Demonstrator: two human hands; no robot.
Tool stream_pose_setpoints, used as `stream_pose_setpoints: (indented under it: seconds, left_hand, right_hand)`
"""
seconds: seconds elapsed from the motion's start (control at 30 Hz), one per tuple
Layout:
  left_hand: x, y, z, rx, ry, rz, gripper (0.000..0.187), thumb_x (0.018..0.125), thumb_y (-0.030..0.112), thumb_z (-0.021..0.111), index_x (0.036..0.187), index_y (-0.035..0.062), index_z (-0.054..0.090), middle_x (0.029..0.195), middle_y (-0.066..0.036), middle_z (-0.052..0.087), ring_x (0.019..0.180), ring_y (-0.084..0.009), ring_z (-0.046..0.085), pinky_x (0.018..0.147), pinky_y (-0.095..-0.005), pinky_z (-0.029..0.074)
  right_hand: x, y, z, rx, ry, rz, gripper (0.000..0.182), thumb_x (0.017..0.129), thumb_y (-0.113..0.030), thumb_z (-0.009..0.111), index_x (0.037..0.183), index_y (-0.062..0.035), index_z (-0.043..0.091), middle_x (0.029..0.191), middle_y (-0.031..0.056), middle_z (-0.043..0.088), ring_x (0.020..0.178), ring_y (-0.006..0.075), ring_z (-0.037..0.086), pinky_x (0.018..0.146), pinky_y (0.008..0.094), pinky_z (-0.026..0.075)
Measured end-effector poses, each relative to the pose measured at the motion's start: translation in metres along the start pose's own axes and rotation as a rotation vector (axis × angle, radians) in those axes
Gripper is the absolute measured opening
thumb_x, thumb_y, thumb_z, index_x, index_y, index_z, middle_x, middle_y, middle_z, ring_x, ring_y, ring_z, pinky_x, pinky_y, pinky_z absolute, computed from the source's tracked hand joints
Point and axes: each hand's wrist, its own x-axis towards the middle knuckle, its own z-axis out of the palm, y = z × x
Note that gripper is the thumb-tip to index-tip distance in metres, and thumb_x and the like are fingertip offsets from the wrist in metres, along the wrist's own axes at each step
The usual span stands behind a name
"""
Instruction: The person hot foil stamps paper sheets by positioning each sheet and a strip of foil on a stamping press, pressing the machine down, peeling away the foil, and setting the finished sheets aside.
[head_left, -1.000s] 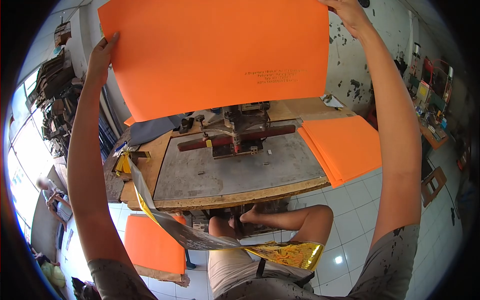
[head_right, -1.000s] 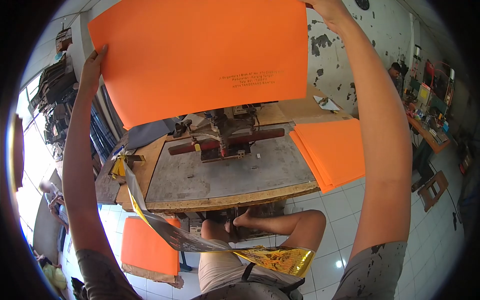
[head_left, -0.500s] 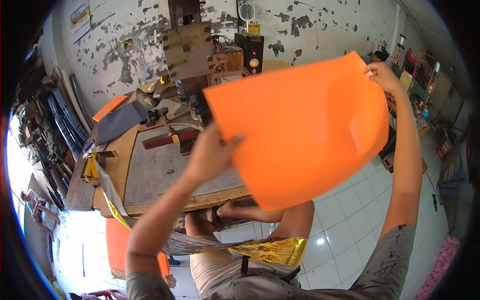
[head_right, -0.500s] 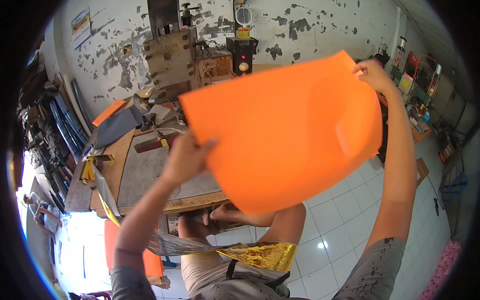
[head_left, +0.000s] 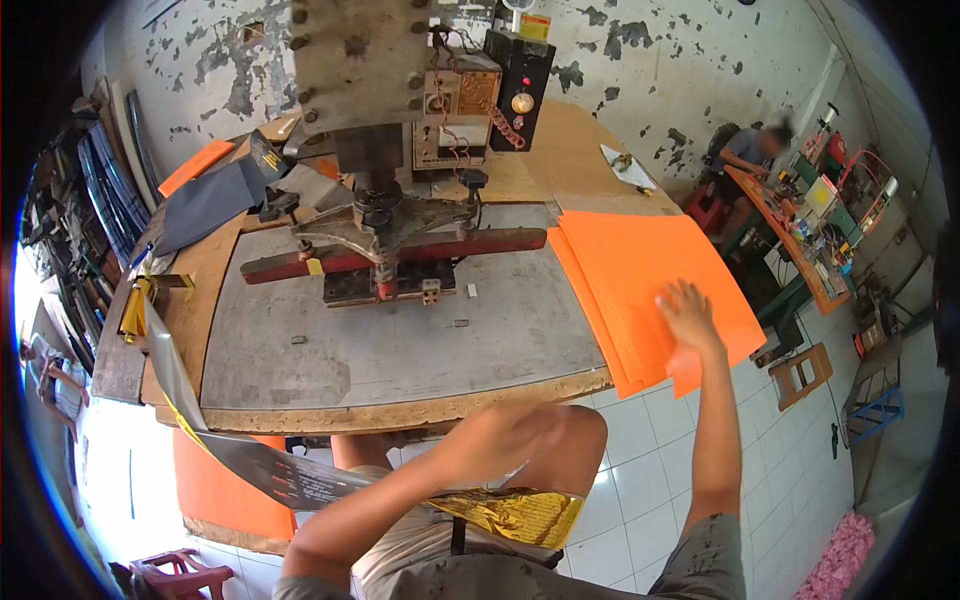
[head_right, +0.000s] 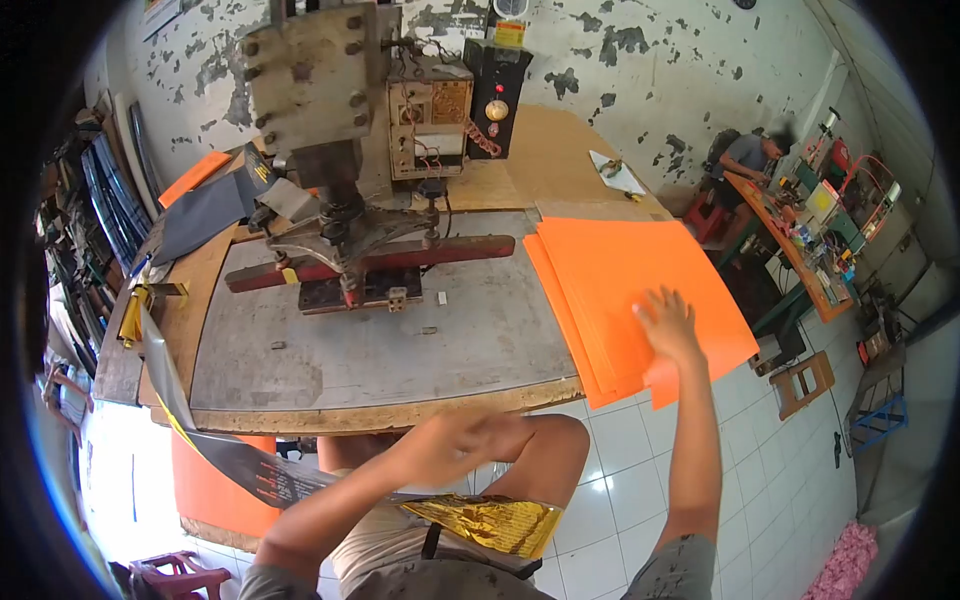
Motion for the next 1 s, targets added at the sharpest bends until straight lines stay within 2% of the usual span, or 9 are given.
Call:
stream_pose_setpoints:
  seconds: [0.03,0.17,0.33,0.57,0.67,0.73,0.8,0.93,1.0]
  left_hand:
    - [-0.029,-0.007,-0.009,-0.071,-0.052,0.132,0.038,0.099,0.022,0.068,0.131,0.0018,0.066,0.112,-0.017,0.075,0.104,-0.0279,0.073,0.091,-0.0387,0.057]
    - [-0.164,-0.055,-0.032,-0.094,-0.129,-0.407,0.037,0.097,0.026,0.076,0.125,0.0030,0.070,0.104,-0.009,0.077,0.089,-0.0158,0.073,0.083,-0.0340,0.058]
    - [-0.313,-0.104,-0.057,-0.341,-0.046,-0.880,0.027,0.105,0.023,0.065,0.118,-0.0008,0.069,0.094,-0.009,0.078,0.071,-0.0120,0.071,0.060,-0.0255,0.053]
    - [-0.457,-0.193,-0.077,-0.285,0.620,-1.234,0.024,0.098,0.021,0.067,0.093,-0.0024,0.069,0.071,-0.008,0.071,0.053,-0.0154,0.062,0.050,-0.0311,0.048]
    - [-0.490,-0.258,-0.074,0.273,0.829,-1.213,0.025,0.093,0.022,0.072,0.100,-0.0015,0.067,0.083,-0.013,0.072,0.064,-0.0232,0.067,0.058,-0.0367,0.051]
    - [-0.496,-0.308,-0.059,0.752,0.945,-1.065,0.034,0.090,0.019,0.073,0.116,0.0000,0.063,0.109,-0.020,0.069,0.092,-0.0332,0.068,0.076,-0.0446,0.054]
    - [-0.483,-0.342,-0.048,0.754,0.974,-1.024,0.066,0.086,0.023,0.076,0.142,0.0028,0.047,0.150,-0.026,0.043,0.137,-0.0453,0.044,0.111,-0.0539,0.041]
    - [-0.489,-0.422,-0.011,0.969,0.885,-1.043,0.092,0.082,0.027,0.079,0.154,0.0026,0.029,0.165,-0.029,0.022,0.149,-0.0484,0.029,0.122,-0.0572,0.029]
    - [-0.480,-0.414,-0.009,1.020,0.982,-1.029,0.070,0.087,0.022,0.073,0.147,0.0014,0.042,0.155,-0.026,0.037,0.139,-0.0461,0.041,0.114,-0.0539,0.039]
  right_hand:
    - [-0.010,-0.004,0.013,-0.009,-0.060,0.016,0.072,0.107,-0.061,0.035,0.161,-0.0139,0.035,0.170,0.0184,0.023,0.158,0.0357,0.018,0.126,0.0602,0.009]
    - [-0.015,-0.013,0.040,0.140,0.069,0.036,0.076,0.107,-0.060,0.032,0.163,-0.0088,0.028,0.172,0.0180,0.017,0.158,0.0392,0.013,0.127,0.0548,0.010]
    - [0.001,-0.058,0.027,0.158,0.003,0.062,0.086,0.102,-0.068,0.039,0.163,-0.0083,0.028,0.172,0.0187,0.016,0.159,0.0394,0.011,0.126,0.0581,0.010]
    - [0.014,-0.102,0.026,0.178,-0.007,-0.052,0.087,0.095,-0.056,0.064,0.163,-0.0121,0.031,0.170,0.0199,0.021,0.159,0.0389,0.013,0.125,0.0603,0.013]
    - [0.025,-0.097,0.038,0.258,-0.014,-0.173,0.082,0.095,-0.047,0.068,0.161,-0.0128,0.034,0.168,0.0194,0.025,0.158,0.0378,0.016,0.126,0.0586,0.015]
    - [0.030,-0.096,0.048,0.260,0.030,-0.181,0.079,0.096,-0.045,0.068,0.159,-0.0107,0.036,0.168,0.0186,0.028,0.158,0.0368,0.018,0.126,0.0577,0.016]
    - [0.025,-0.101,0.051,0.247,0.082,-0.161,0.075,0.097,-0.043,0.067,0.158,-0.0088,0.038,0.167,0.0177,0.029,0.157,0.0364,0.020,0.125,0.0575,0.017]
    - [-0.021,-0.132,0.033,0.238,0.256,-0.177,0.068,0.100,-0.040,0.064,0.155,-0.0066,0.041,0.166,0.0170,0.032,0.156,0.0375,0.022,0.125,0.0588,0.015]
    - [-0.059,-0.155,0.024,0.280,0.339,-0.251,0.065,0.101,-0.037,0.063,0.154,-0.0068,0.043,0.165,0.0169,0.033,0.156,0.0384,0.023,0.125,0.0595,0.015]
